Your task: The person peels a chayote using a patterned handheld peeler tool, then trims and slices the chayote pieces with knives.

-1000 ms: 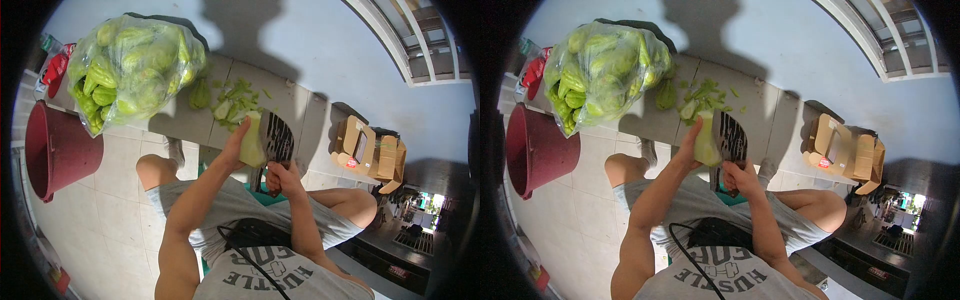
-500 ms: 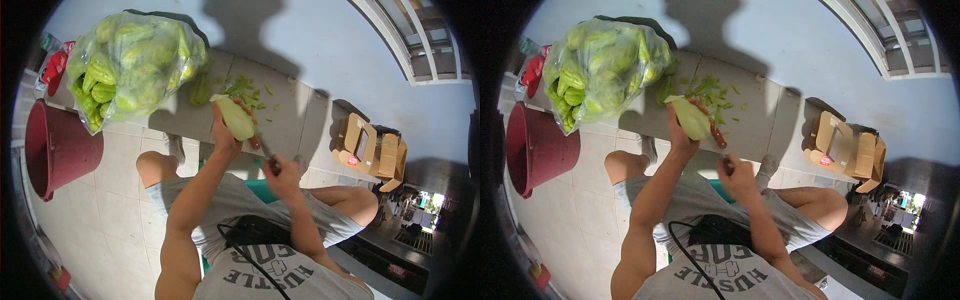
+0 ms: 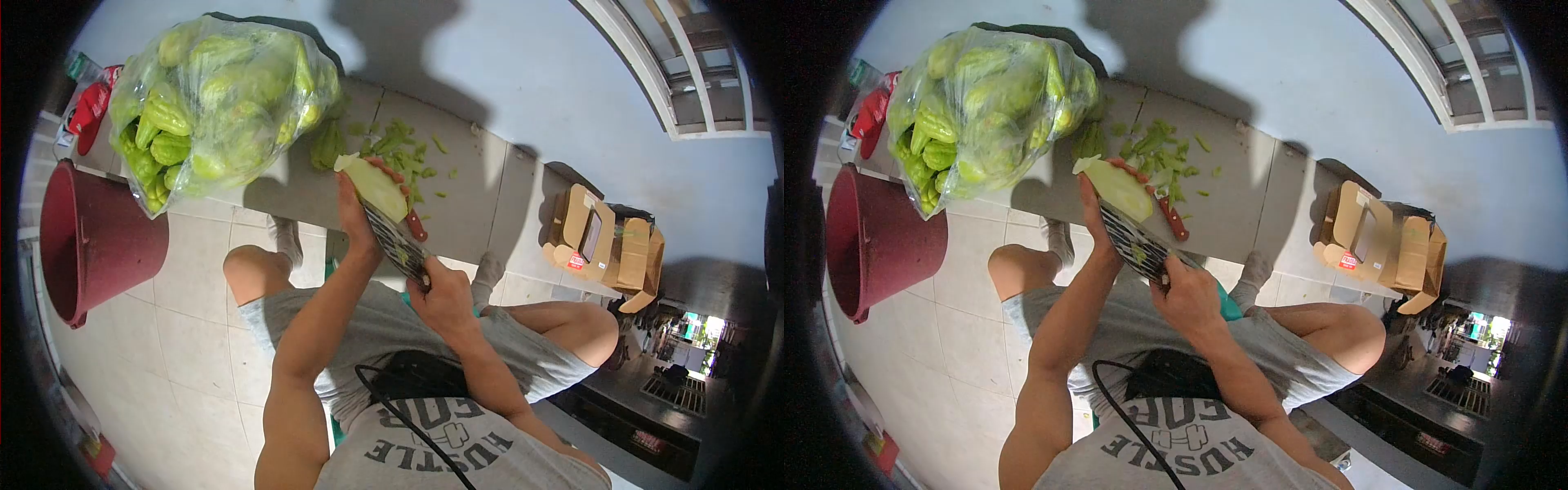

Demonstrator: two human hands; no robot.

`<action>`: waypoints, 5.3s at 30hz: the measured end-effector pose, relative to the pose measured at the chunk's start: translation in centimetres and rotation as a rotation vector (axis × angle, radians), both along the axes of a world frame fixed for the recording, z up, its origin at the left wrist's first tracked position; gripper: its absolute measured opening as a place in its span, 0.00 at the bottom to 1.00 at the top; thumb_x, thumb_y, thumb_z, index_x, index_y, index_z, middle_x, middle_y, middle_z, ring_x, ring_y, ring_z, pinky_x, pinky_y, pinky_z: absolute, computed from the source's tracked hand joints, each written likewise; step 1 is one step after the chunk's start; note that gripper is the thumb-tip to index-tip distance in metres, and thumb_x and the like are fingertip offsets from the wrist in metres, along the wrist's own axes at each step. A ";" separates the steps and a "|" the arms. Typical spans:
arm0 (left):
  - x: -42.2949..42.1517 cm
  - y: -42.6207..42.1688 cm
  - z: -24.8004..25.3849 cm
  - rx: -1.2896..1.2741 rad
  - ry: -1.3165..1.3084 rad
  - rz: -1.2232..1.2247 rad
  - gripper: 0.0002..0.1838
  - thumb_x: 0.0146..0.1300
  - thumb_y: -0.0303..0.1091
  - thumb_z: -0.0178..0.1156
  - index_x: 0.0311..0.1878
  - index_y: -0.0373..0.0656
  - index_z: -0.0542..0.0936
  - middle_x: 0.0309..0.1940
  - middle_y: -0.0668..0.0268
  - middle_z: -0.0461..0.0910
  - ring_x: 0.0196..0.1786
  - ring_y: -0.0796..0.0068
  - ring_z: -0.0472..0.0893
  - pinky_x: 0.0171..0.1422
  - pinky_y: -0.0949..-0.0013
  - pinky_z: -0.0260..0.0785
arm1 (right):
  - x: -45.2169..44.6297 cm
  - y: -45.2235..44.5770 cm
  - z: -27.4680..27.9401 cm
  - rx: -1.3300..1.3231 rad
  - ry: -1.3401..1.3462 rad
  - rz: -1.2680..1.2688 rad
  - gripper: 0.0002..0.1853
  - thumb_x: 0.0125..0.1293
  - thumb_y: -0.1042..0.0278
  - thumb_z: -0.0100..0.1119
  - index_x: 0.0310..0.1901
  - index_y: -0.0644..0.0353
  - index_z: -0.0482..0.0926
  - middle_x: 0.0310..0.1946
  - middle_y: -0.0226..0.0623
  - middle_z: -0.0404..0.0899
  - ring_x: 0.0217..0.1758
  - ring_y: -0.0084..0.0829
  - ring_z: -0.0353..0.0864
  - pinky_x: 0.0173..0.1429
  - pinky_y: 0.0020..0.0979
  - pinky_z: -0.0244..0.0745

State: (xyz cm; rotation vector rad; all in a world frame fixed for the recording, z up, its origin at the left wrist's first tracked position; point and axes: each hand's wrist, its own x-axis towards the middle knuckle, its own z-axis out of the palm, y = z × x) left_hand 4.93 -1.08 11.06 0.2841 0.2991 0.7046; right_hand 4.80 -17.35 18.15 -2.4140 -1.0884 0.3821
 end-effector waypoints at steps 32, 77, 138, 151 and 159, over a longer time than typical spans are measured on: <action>0.3 -0.8 -1.2 -0.213 0.026 0.010 0.31 0.72 0.65 0.42 0.50 0.42 0.73 0.38 0.60 0.77 0.39 0.63 0.80 0.44 0.58 0.77 | 1.2 3.2 -1.6 -0.056 -0.036 -0.033 0.11 0.59 0.68 0.61 0.34 0.63 0.71 0.22 0.52 0.79 0.29 0.55 0.82 0.36 0.52 0.75; 0.0 2.7 -0.2 0.142 0.224 -0.786 0.21 0.73 0.45 0.51 0.52 0.36 0.80 0.35 0.58 0.82 0.38 0.69 0.83 0.42 0.67 0.78 | 13.1 4.5 -1.8 0.234 0.056 -0.514 0.24 0.57 0.51 0.73 0.26 0.66 0.75 0.18 0.39 0.74 0.21 0.33 0.72 0.29 0.37 0.68; -0.8 4.2 -1.7 -0.121 0.106 -0.382 0.25 0.72 0.55 0.54 0.60 0.46 0.69 0.37 0.64 0.73 0.38 0.68 0.75 0.42 0.58 0.71 | 9.9 -1.1 -5.4 -0.026 0.043 -0.309 0.10 0.50 0.68 0.62 0.23 0.68 0.76 0.20 0.53 0.75 0.26 0.52 0.78 0.34 0.45 0.70; -0.8 4.6 -2.0 -0.032 0.216 -0.250 0.26 0.71 0.43 0.59 0.65 0.43 0.64 0.59 0.56 0.72 0.59 0.54 0.77 0.59 0.41 0.77 | 8.6 -1.7 -7.1 -0.114 0.084 -0.269 0.12 0.50 0.67 0.66 0.27 0.68 0.77 0.22 0.52 0.78 0.28 0.50 0.79 0.34 0.43 0.72; -1.2 5.0 -2.5 0.146 0.199 -0.177 0.24 0.65 0.31 0.66 0.60 0.36 0.69 0.54 0.56 0.77 0.55 0.57 0.81 0.55 0.46 0.81 | 8.6 -2.2 -7.5 -0.074 0.156 -0.282 0.11 0.51 0.67 0.65 0.28 0.68 0.77 0.22 0.52 0.77 0.28 0.51 0.79 0.35 0.44 0.72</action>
